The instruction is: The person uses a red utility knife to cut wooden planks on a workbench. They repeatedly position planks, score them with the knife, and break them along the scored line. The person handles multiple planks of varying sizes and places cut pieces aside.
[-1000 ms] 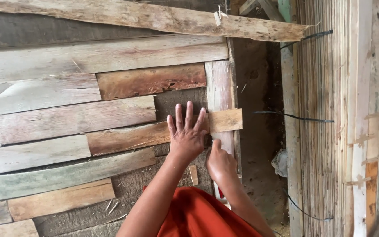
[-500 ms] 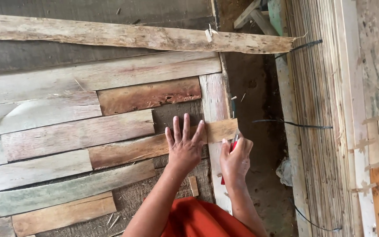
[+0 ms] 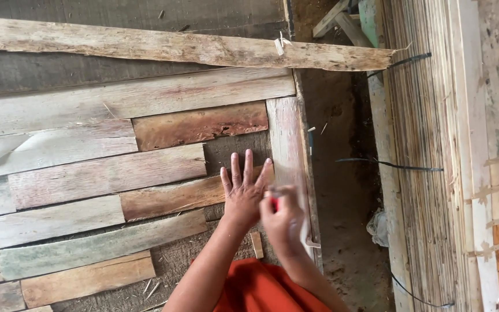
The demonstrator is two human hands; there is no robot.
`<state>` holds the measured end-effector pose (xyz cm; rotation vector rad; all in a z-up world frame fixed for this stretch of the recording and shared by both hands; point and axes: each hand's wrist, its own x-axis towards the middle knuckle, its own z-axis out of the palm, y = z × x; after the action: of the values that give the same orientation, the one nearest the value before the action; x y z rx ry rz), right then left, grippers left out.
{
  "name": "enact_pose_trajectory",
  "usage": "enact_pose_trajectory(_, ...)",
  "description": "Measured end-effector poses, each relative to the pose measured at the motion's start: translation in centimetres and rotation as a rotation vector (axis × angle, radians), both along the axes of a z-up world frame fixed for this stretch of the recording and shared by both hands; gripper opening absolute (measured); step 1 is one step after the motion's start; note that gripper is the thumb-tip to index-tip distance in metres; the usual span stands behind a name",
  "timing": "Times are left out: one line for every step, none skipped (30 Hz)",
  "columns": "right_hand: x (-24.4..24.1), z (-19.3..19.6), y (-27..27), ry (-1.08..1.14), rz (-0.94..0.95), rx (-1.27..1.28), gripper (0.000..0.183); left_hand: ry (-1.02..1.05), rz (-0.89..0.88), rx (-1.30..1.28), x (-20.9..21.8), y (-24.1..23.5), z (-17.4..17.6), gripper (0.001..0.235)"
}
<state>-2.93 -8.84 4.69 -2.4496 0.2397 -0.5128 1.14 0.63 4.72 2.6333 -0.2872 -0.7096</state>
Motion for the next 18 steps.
enact_pose_trajectory(-0.2, -0.3, -0.2, -0.002, -0.005, -0.001, 0.016, -0.002, -0.005, -0.001, -0.3, -0.3, -0.7, 0.066)
enact_pose_trajectory(-0.3, -0.7, -0.2, -0.020, 0.018, -0.065, 0.018, -0.031, -0.004, 0.030, -0.4, -0.4, -1.4, 0.070)
enact_pose_trajectory(-0.3, -1.1, -0.1, -0.038, 0.041, -0.130, 0.021, -0.060, -0.002, 0.061, -0.6, -0.4, -2.0, 0.073)
enact_pose_trajectory(0.3, 0.0, -1.3, -0.039, 0.047, -0.128, 0.021, -0.061, 0.004, 0.063, -0.2, -0.3, -1.4, 0.073)
enact_pose_trajectory(0.9, 1.1, -2.3, -0.040, -0.030, -0.090, 0.020, 0.003, 0.025, 0.011, 0.2, -0.2, -0.8, 0.067)
enact_pose_trajectory(1.3, 2.2, -3.5, -0.038, -0.111, -0.057, 0.020, 0.069, 0.043, -0.045, 0.4, -0.2, -0.3, 0.061)
enact_pose_trajectory(1.1, 2.2, -4.2, -0.036, -0.109, -0.059, 0.020, 0.071, 0.045, -0.047, 0.1, -0.2, -0.2, 0.061)
enact_pose_trajectory(1.3, 2.2, -4.9, 0.109, -0.227, 0.189, 0.012, 0.068, 0.045, -0.047, 0.3, -0.2, -0.1, 0.061)
enact_pose_trajectory(1.5, 2.1, -5.7, 0.255, -0.341, 0.439, 0.012, 0.065, 0.045, -0.046, 0.4, -0.2, 0.0, 0.061)
enact_pose_trajectory(1.3, 0.8, -6.6, 0.258, -0.341, 0.439, 0.012, 0.069, 0.046, -0.046, 0.3, -0.1, 0.0, 0.061)
enact_pose_trajectory(1.1, -0.6, -7.6, 0.211, -0.314, 0.227, 0.024, 0.075, 0.042, -0.045, 0.3, -0.1, -0.1, 0.062)
enact_pose_trajectory(1.1, -2.0, -8.6, 0.156, -0.288, 0.017, 0.037, 0.076, 0.033, -0.045, 0.6, -0.1, -0.2, 0.063)
enact_pose_trajectory(1.0, 0.0, -7.0, 0.153, -0.294, 0.018, 0.037, 0.074, 0.027, -0.045, 0.6, -0.2, -0.2, 0.063)
enact_pose_trajectory(0.9, 1.9, -5.3, 0.329, -0.294, 0.034, 0.030, 0.077, 0.026, -0.033, 0.5, -0.2, 0.0, 0.062)
enact_pose_trajectory(0.8, 3.9, -3.7, 0.504, -0.292, 0.050, 0.026, 0.080, 0.025, -0.021, 0.4, -0.2, 0.1, 0.061)
enact_pose_trajectory(0.7, 3.2, -3.3, 0.505, -0.293, 0.049, 0.026, 0.081, 0.024, -0.021, 0.3, -0.2, 0.0, 0.061)
enact_pose_trajectory(0.6, 2.4, -2.9, 0.544, -0.107, -0.082, 0.019, 0.074, 0.023, -0.031, 0.2, -0.2, 0.0, 0.063)
enact_pose_trajectory(0.6, 1.7, -2.4, 0.571, 0.083, -0.215, 0.016, 0.061, 0.024, -0.041, 0.3, -0.2, -0.1, 0.064)
